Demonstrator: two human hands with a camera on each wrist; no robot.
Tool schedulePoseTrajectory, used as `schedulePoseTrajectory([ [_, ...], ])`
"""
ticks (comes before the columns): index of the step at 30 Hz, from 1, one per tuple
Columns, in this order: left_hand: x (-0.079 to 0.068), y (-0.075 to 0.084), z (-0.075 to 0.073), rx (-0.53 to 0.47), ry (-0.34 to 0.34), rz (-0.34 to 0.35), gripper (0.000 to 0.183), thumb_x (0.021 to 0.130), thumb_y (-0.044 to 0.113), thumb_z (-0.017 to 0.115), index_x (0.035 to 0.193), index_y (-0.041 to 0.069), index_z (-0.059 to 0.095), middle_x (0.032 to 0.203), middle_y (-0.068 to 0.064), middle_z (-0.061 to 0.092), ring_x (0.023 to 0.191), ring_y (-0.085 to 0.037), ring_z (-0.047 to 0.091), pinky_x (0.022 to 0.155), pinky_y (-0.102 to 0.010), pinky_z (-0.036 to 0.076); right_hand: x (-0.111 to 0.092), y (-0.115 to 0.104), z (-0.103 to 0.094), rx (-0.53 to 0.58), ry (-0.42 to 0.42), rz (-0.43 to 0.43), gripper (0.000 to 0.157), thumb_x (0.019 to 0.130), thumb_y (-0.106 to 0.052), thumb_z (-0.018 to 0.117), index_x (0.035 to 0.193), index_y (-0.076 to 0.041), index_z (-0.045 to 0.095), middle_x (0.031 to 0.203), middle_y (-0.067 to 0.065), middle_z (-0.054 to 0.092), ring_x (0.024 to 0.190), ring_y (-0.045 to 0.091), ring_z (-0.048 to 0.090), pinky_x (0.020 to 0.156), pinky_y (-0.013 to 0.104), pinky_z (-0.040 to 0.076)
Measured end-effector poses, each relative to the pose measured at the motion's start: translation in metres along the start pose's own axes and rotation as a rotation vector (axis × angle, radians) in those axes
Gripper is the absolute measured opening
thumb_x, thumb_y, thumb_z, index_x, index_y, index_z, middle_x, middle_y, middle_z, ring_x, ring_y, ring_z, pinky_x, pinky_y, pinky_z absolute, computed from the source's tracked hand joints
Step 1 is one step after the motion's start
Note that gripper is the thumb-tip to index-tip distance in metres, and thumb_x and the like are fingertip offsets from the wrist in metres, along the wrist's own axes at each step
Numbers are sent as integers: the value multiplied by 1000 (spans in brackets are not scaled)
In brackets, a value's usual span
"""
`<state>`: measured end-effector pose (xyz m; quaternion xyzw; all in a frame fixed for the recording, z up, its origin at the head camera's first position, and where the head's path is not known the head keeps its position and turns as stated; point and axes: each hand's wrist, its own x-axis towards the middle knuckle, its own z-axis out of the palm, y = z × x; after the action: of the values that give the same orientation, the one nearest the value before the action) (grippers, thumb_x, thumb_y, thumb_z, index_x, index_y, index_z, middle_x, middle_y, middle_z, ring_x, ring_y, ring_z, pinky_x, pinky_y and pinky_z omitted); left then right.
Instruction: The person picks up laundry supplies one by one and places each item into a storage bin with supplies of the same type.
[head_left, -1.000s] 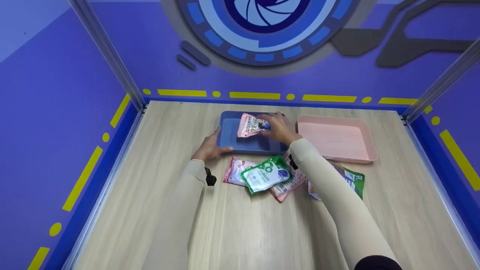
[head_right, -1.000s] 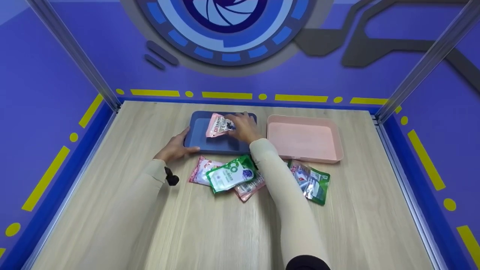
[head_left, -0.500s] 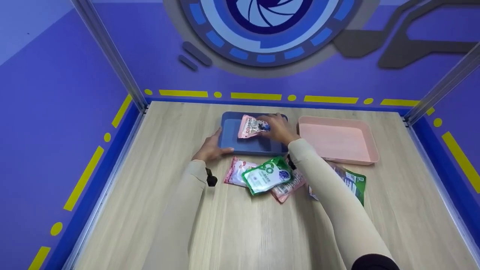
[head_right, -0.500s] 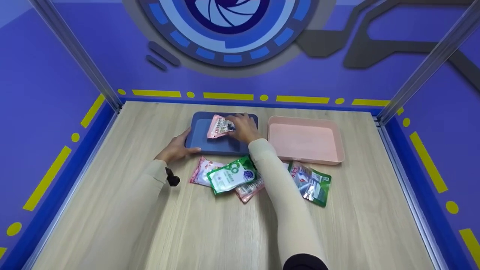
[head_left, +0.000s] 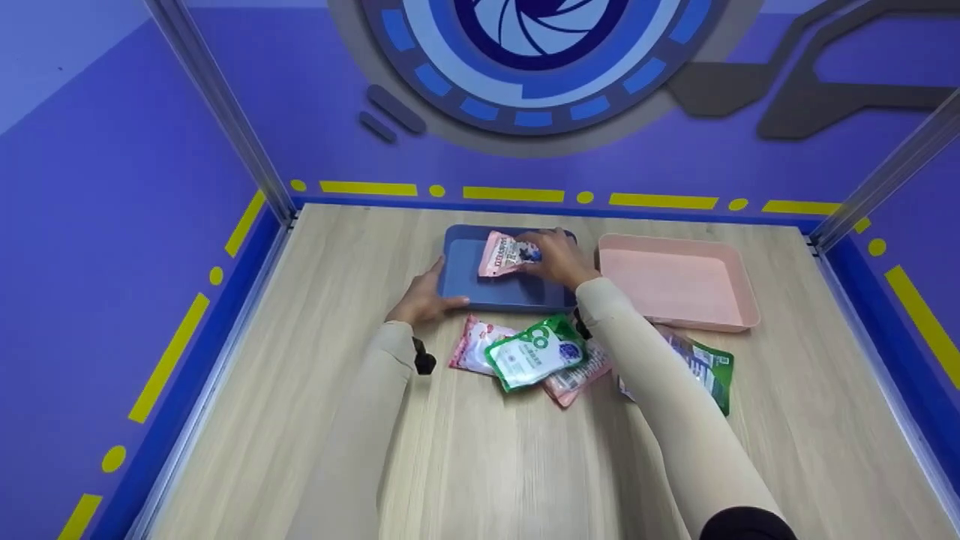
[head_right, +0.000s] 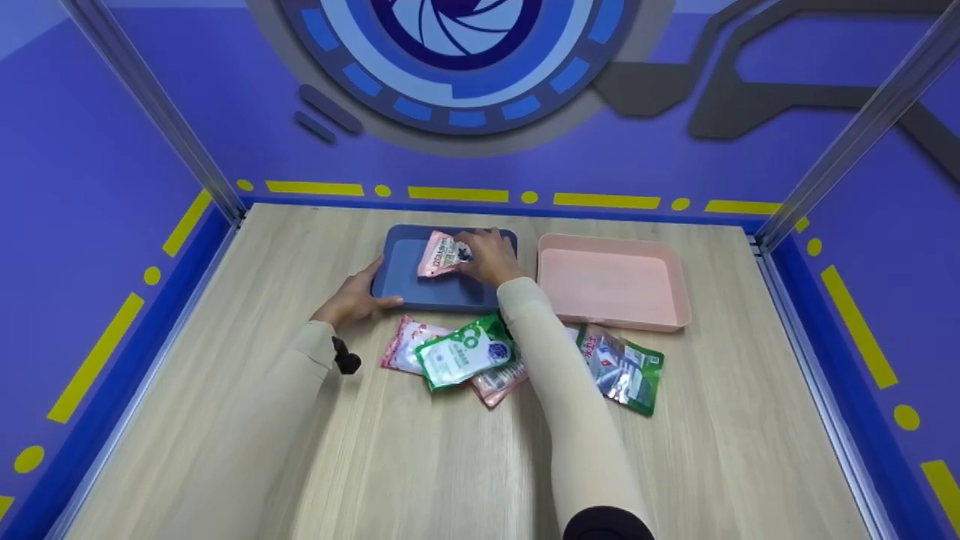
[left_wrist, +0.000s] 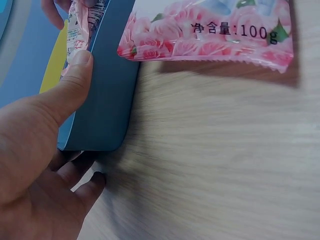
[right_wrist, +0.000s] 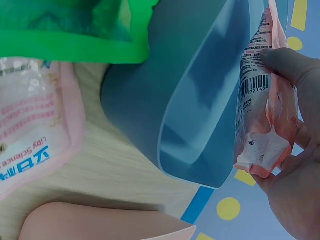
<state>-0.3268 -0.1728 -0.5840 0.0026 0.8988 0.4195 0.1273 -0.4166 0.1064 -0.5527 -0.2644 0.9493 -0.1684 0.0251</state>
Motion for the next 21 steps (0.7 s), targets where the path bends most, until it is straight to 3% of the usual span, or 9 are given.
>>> schedulePoseTrajectory([
  [6,-1,0,1,-18,-6,-42,111,90,35,81,166,12,5,171,-15,16,156,-33,16,126,-47,17,0,-2,3,42,-29,24,56,91,-35,80,142,-22,62,143,8,61,133,38,48,110,58,40],
  [21,-2,2,-1,7,-8,-50,111,90,36,81,166,12,4,170,-17,15,156,-33,17,126,-46,17,-2,-2,7,46,-80,53,58,92,-32,80,145,-23,60,145,8,59,134,37,47,113,60,37],
])
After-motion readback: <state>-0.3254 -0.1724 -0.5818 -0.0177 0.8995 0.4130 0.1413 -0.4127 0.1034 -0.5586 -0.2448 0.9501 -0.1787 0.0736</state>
